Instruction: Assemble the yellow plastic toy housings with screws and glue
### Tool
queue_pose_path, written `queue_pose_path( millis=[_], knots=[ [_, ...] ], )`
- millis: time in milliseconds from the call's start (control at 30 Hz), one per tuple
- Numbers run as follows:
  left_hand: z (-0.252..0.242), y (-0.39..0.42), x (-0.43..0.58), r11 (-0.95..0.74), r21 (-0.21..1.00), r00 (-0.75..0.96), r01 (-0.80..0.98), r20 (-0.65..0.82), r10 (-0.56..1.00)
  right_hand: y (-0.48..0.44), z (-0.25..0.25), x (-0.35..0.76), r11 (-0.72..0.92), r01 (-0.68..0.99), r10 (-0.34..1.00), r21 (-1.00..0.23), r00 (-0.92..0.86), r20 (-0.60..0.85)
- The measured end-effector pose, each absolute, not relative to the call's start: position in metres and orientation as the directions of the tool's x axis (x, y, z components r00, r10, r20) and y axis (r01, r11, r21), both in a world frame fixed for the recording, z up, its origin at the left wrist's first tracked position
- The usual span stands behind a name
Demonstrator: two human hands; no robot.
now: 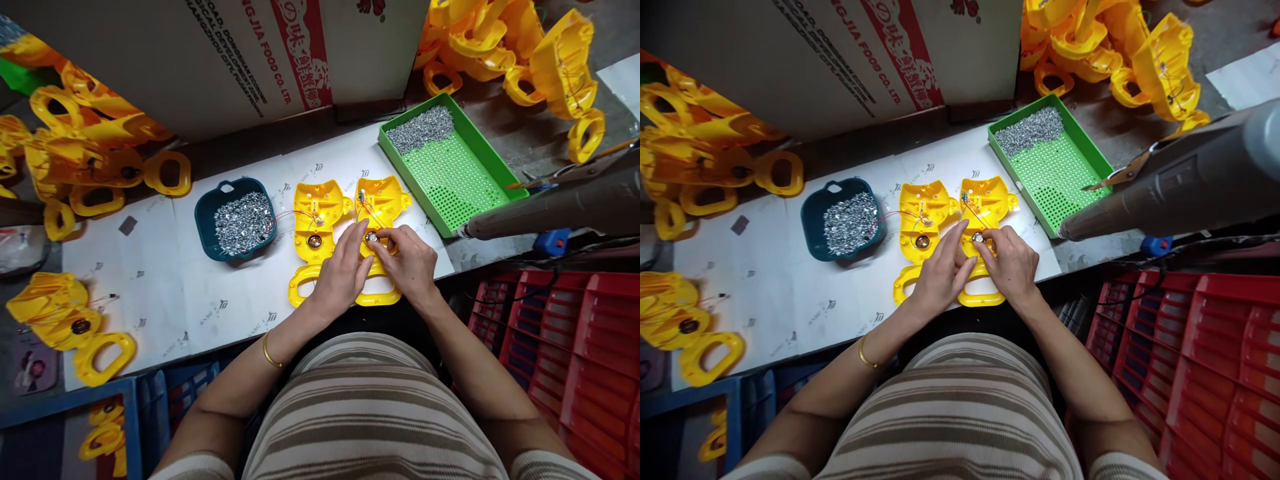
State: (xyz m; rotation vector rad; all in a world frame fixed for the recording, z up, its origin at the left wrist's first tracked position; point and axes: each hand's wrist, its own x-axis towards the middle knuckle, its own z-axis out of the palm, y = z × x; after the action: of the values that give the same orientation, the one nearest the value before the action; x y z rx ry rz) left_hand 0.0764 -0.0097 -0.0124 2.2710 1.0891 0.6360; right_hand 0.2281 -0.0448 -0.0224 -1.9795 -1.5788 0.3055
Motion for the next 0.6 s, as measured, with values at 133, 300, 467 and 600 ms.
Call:
queue_pose_path(
  millis=[133, 300, 467, 600],
  knots=[
    [-0.014, -0.009, 0.075, -0.439, 0.729, 0.546, 0.525, 0.108, 0.831, -0.043, -0.019, 0.228, -0.136, 0.825, 0.951, -0.548, 0.264, 0.161],
    [-0.013, -0.021, 0.071, -0.295, 0.834, 0.539, 0.465, -0.003, 0.842, -0.053, -0.005, 0.236, -0.092, 0.847, 0.989, -0.523, 0.139, 0.051],
    [-0.013, -0.037, 0.07, -0.264, 0.851, 0.535, 0.455, -0.023, 0.844, -0.068, 0.0, 0.24, -0.06, 0.866, 0.998, -0.497, 0.06, -0.015],
    [-0.013, -0.039, 0.071, -0.271, 0.837, 0.523, 0.475, -0.021, 0.852, -0.069, -0.003, 0.24, -0.085, 0.896, 0.996, -0.436, 0.094, -0.003]
  ],
)
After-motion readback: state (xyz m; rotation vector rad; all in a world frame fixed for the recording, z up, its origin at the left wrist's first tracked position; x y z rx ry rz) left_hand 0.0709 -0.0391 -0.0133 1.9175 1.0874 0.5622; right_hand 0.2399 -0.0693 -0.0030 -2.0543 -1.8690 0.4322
